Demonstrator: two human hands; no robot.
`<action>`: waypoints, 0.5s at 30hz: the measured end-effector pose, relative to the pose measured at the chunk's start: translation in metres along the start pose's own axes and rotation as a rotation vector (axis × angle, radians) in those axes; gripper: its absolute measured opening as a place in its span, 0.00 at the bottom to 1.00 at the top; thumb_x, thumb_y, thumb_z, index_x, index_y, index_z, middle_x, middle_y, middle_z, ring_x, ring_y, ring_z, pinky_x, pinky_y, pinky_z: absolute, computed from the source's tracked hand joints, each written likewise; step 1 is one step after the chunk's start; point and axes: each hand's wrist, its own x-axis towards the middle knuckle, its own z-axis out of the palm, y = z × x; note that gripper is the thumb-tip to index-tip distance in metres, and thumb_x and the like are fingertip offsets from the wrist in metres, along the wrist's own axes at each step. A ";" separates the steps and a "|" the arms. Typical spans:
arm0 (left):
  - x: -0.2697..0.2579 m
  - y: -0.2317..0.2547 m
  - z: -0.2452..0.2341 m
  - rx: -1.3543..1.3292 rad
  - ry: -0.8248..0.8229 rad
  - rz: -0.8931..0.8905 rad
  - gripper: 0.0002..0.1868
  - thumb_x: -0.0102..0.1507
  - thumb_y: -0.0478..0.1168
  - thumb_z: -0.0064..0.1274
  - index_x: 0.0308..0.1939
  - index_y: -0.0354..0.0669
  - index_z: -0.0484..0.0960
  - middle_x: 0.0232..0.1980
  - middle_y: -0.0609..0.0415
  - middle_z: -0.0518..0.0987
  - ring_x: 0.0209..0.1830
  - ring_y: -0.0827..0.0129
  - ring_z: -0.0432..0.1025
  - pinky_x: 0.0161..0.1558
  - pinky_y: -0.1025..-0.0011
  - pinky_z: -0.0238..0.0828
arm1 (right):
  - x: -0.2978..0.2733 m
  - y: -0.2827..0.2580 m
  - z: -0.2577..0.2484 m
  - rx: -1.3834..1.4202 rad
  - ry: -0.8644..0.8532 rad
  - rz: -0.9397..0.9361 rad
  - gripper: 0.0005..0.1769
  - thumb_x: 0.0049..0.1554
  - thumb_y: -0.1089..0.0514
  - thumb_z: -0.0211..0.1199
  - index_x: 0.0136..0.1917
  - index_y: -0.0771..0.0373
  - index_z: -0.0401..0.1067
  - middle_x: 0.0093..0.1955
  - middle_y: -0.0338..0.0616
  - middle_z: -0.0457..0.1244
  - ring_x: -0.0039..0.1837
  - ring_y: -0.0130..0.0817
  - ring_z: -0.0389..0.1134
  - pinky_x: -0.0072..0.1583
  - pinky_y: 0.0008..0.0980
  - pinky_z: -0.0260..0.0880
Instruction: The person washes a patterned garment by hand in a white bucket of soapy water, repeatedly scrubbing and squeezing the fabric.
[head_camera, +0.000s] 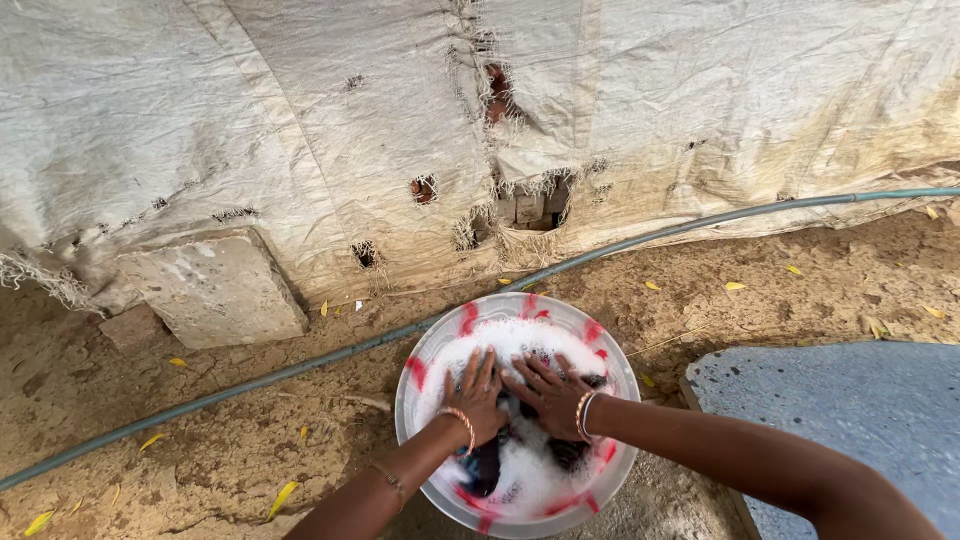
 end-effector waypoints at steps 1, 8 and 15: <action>0.023 -0.009 0.017 -0.014 -0.029 0.037 0.35 0.70 0.57 0.41 0.74 0.38 0.55 0.79 0.36 0.46 0.79 0.40 0.42 0.74 0.43 0.41 | 0.012 0.008 0.007 0.022 -0.070 -0.002 0.47 0.60 0.51 0.57 0.81 0.52 0.31 0.80 0.55 0.37 0.80 0.53 0.37 0.71 0.66 0.41; 0.089 -0.051 0.094 -0.071 -0.175 0.225 0.25 0.68 0.50 0.43 0.60 0.35 0.80 0.68 0.33 0.72 0.69 0.38 0.66 0.69 0.48 0.61 | 0.062 0.059 0.063 -0.047 -0.351 -0.032 0.19 0.61 0.53 0.55 0.63 0.57 0.58 0.52 0.47 0.56 0.55 0.45 0.58 0.50 0.52 0.60; 0.023 -0.049 0.011 -0.152 0.483 0.117 0.31 0.55 0.47 0.61 0.61 0.38 0.78 0.71 0.38 0.67 0.66 0.43 0.63 0.62 0.48 0.62 | 0.012 0.067 -0.027 -0.169 0.242 0.062 0.20 0.69 0.43 0.43 0.61 0.57 0.67 0.32 0.45 0.63 0.37 0.42 0.71 0.34 0.43 0.69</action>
